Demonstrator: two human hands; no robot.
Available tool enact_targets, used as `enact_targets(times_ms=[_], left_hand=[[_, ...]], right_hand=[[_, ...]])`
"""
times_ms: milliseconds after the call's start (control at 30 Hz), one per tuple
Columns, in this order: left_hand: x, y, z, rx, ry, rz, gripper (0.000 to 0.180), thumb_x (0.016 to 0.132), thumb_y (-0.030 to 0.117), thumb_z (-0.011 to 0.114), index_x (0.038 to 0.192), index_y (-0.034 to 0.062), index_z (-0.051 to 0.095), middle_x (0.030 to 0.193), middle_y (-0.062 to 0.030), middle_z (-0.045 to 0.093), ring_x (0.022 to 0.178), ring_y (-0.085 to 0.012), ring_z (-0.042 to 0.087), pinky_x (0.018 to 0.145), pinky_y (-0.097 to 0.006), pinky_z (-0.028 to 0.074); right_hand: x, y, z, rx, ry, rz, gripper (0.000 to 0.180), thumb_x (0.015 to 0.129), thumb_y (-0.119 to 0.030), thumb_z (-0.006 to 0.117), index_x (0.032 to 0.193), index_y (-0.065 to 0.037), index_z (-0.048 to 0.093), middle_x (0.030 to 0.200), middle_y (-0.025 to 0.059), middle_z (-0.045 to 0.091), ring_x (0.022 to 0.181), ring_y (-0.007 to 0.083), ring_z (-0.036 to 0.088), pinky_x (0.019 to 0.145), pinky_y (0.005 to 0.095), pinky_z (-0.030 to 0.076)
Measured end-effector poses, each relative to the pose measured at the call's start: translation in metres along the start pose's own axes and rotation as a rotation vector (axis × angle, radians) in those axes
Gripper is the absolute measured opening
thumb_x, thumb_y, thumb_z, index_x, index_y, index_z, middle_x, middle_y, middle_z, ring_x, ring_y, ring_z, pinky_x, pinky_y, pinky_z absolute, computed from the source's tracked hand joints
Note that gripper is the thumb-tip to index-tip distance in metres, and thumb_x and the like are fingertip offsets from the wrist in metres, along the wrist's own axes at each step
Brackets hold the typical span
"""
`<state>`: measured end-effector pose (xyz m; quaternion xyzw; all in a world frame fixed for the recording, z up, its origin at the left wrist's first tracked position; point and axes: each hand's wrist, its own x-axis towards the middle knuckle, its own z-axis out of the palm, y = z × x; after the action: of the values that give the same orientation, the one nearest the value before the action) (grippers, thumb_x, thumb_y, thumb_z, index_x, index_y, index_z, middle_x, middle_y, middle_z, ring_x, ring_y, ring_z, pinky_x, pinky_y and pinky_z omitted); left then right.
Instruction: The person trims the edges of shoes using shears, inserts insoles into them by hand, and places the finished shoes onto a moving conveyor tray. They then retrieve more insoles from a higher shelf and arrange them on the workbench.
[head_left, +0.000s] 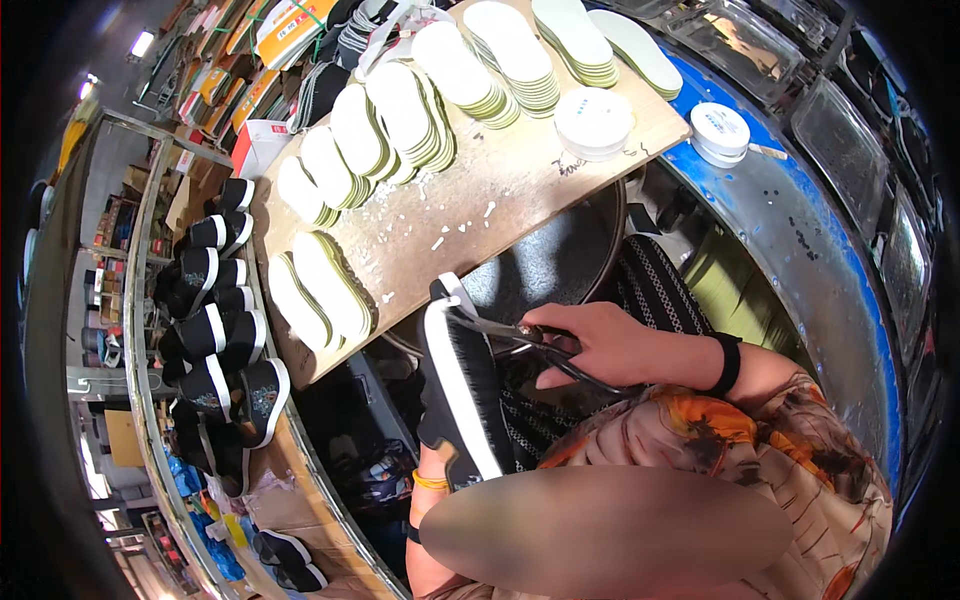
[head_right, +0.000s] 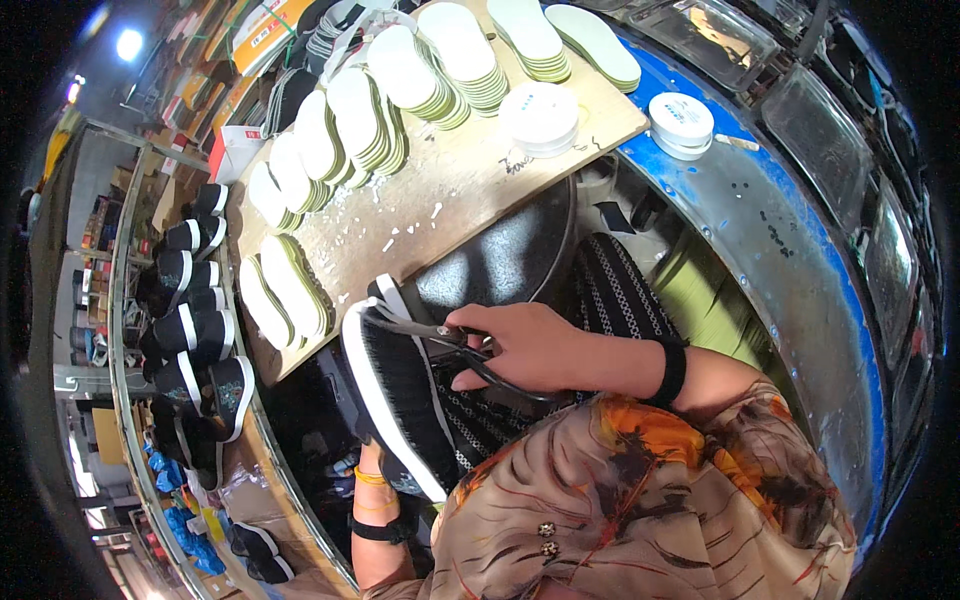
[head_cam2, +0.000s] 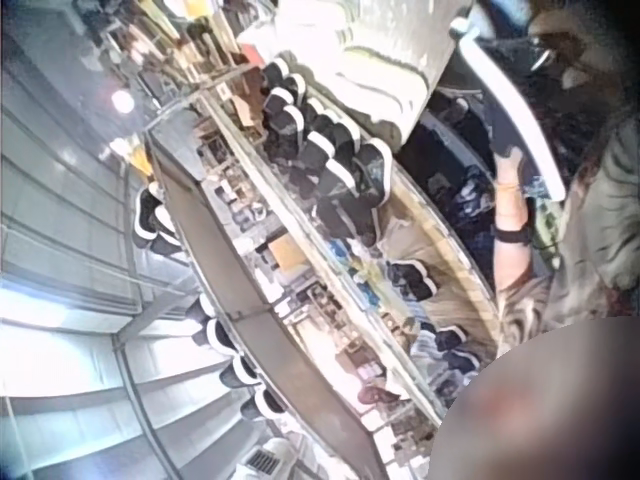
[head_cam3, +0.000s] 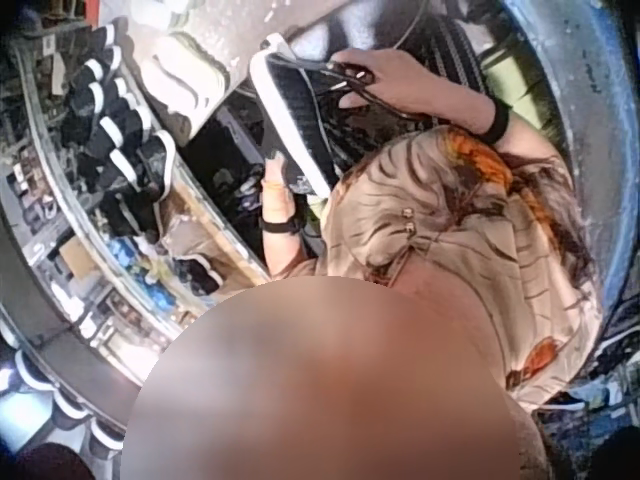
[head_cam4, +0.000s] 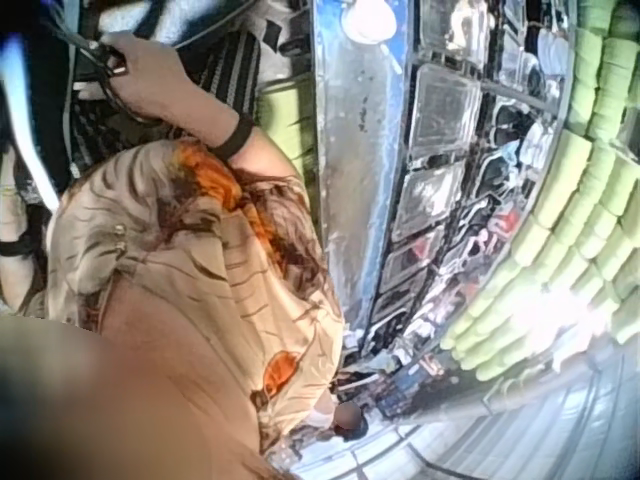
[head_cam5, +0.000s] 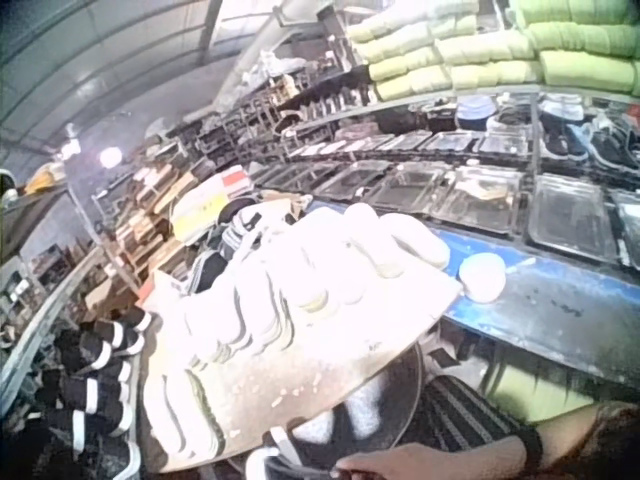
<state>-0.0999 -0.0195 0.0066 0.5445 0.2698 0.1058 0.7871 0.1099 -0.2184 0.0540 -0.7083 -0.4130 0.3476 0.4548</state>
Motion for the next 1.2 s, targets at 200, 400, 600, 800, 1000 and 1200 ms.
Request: enact_targets(times_ms=[200, 400, 600, 800, 1000, 1200], left_hand=[[0.001, -0.004, 0.005, -0.054, -0.016, -0.004, 0.025, 0.083, 0.001, 0.051, 0.107, -0.0046, 0.056, 0.101, -0.0090, 0.062, 0.084, -0.0185, 0.061, 0.077, -0.028, 0.049], [0.018, -0.005, 0.008, -0.240, -0.096, -0.155, 0.024, 0.081, -0.004, 0.049, 0.104, -0.0039, 0.057, 0.097, -0.0086, 0.062, 0.082, -0.0190, 0.061, 0.075, -0.028, 0.049], [0.026, -0.009, 0.019, -0.210, -0.139, -0.160, 0.023, 0.081, -0.002, 0.050, 0.102, -0.0041, 0.057, 0.093, -0.0105, 0.062, 0.079, -0.0199, 0.061, 0.073, -0.029, 0.049], [0.026, -0.004, 0.017, -0.222, -0.119, -0.148, 0.022, 0.081, 0.001, 0.051, 0.101, -0.0044, 0.058, 0.089, -0.0123, 0.062, 0.076, -0.0208, 0.061, 0.070, -0.030, 0.049], [0.025, -0.002, 0.011, -0.344, -0.100, -0.119, 0.021, 0.080, 0.003, 0.053, 0.099, -0.0046, 0.058, 0.085, -0.0142, 0.061, 0.074, -0.0217, 0.061, 0.067, -0.031, 0.048], [0.028, -0.004, 0.003, -0.392, -0.084, -0.089, 0.021, 0.080, 0.005, 0.054, 0.098, -0.0049, 0.058, 0.082, -0.0161, 0.061, 0.071, -0.0226, 0.061, 0.065, -0.032, 0.048]], right_hand=[[0.008, 0.014, 0.008, -0.046, 0.200, -0.145, 0.048, 0.073, -0.036, 0.067, 0.108, -0.008, 0.051, 0.069, 0.0136, 0.058, 0.069, 0.0320, 0.060, 0.062, 0.0360, 0.046], [-0.004, 0.017, -0.019, -0.029, 0.120, -0.010, 0.053, 0.068, -0.032, 0.074, 0.109, -0.006, 0.052, 0.072, 0.0090, 0.058, 0.064, 0.0173, 0.057, 0.062, 0.0274, 0.044], [-0.005, 0.012, -0.022, -0.052, 0.191, -0.047, 0.053, 0.069, -0.045, 0.068, 0.105, -0.010, 0.052, 0.069, 0.0108, 0.057, 0.068, 0.0294, 0.059, 0.062, 0.0353, 0.046], [0.010, 0.014, -0.012, -0.055, 0.206, -0.081, 0.045, 0.072, -0.041, 0.066, 0.102, -0.009, 0.055, 0.066, 0.0156, 0.057, 0.066, 0.0326, 0.059, 0.059, 0.0376, 0.045], [-0.010, 0.039, -0.035, -0.087, 0.403, 0.006, 0.047, 0.070, -0.036, 0.069, 0.103, -0.004, 0.058, 0.082, 0.0198, 0.060, 0.076, 0.0292, 0.061, 0.066, 0.0338, 0.046], [-0.134, 0.129, -0.143, -0.184, 0.968, 0.677, 0.041, 0.076, -0.026, 0.067, 0.110, -0.006, 0.056, 0.080, 0.0102, 0.064, 0.071, 0.0162, 0.059, 0.063, 0.0274, 0.044]])
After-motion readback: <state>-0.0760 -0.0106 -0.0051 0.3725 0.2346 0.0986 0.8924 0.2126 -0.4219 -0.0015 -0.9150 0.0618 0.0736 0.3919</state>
